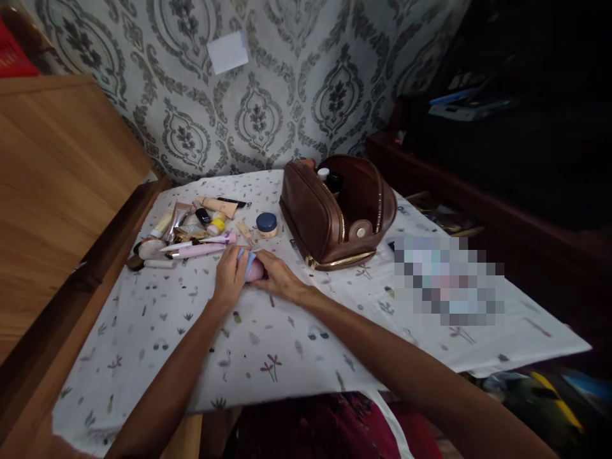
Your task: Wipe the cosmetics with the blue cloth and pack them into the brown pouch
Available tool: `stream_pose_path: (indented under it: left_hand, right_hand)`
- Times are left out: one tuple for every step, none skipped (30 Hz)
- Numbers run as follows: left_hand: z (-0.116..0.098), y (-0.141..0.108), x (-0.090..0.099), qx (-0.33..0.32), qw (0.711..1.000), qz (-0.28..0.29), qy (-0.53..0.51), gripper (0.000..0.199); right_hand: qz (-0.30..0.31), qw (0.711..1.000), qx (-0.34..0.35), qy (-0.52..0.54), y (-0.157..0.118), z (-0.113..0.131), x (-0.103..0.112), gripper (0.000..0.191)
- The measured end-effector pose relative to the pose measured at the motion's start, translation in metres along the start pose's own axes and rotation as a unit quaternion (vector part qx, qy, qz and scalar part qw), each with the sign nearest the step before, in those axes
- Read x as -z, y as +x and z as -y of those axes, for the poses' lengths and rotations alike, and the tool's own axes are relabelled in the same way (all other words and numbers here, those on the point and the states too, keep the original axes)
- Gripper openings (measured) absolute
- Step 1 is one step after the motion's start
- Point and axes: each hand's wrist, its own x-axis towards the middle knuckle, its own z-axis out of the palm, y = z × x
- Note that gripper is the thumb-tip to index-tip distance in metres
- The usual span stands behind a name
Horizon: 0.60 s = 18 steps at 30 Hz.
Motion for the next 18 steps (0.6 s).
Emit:
stream_pose_path:
  left_hand:
    - [0.004,0.0,0.001,0.016,1.0,-0.011,-0.006,0.031]
    - [0.007,0.001,0.002,0.031,0.999,-0.019,-0.012,0.031]
    - [0.011,0.001,0.004,0.044,0.999,-0.025,-0.019,0.029]
    - [0.014,0.001,0.004,0.054,0.998,-0.03,-0.025,0.028]
    - [0.016,0.0,0.005,0.062,0.997,-0.034,-0.03,0.027]
    - [0.019,0.0,0.006,0.067,0.996,-0.038,-0.034,0.027]
    - [0.02,0.0,0.007,0.07,0.996,-0.039,-0.038,0.027]
    - [0.021,0.0,0.007,0.071,0.996,-0.037,-0.043,0.029]
    - [0.021,0.0,0.007,0.069,0.996,-0.031,-0.048,0.03]
    - [0.02,0.0,0.008,0.066,0.996,-0.023,-0.054,0.032]
    - [0.019,-0.001,0.008,0.06,0.996,-0.011,-0.06,0.034]
    - [0.018,-0.001,0.007,0.053,0.996,0.001,-0.066,0.036]
    - [0.017,-0.001,0.007,0.044,0.996,0.014,-0.071,0.038]
    - [0.015,-0.002,0.006,0.034,0.996,0.026,-0.076,0.04]
    - [0.014,-0.003,0.006,0.023,0.996,0.038,-0.079,0.042]
    - [0.013,-0.003,0.005,0.014,0.995,0.048,-0.081,0.044]
    - [0.013,-0.004,0.004,0.006,0.995,0.056,-0.082,0.047]
    - [0.012,-0.005,0.004,0.002,0.995,0.063,-0.083,0.051]
  right_hand:
    - [0.004,1.0,0.006,0.006,0.0,0.001,0.0,0.055]
    - [0.006,1.0,0.01,0.013,-0.001,0.002,0.0,0.056]
    - [0.007,1.0,0.013,0.02,-0.001,0.002,0.0,0.056]
    - [0.006,1.0,0.013,0.027,-0.001,0.002,0.0,0.057]
    - [0.003,0.999,0.012,0.034,-0.001,0.002,0.0,0.057]
    - [0.0,0.999,0.01,0.042,-0.001,0.002,0.0,0.057]
    - [-0.004,0.999,0.006,0.049,0.0,0.001,0.0,0.057]
    - [-0.009,0.998,0.001,0.056,0.0,0.001,0.0,0.058]
    - [-0.015,0.998,-0.005,0.062,0.0,0.0,0.0,0.059]
    - [-0.023,0.997,-0.012,0.069,0.001,-0.001,0.0,0.06]
    - [-0.033,0.996,-0.02,0.076,0.001,-0.002,0.0,0.06]
    - [-0.044,0.995,-0.029,0.084,0.002,-0.003,0.0,0.06]
    - [-0.055,0.994,-0.039,0.09,0.002,-0.004,0.0,0.06]
    - [-0.066,0.992,-0.047,0.095,0.003,-0.005,0.0,0.06]
    - [-0.075,0.991,-0.055,0.099,0.003,-0.006,0.0,0.06]
    - [-0.083,0.99,-0.06,0.101,0.003,-0.006,0.0,0.06]
    - [-0.089,0.989,-0.064,0.103,0.003,-0.005,0.0,0.06]
    - [-0.094,0.988,-0.066,0.106,0.003,-0.004,0.0,0.059]
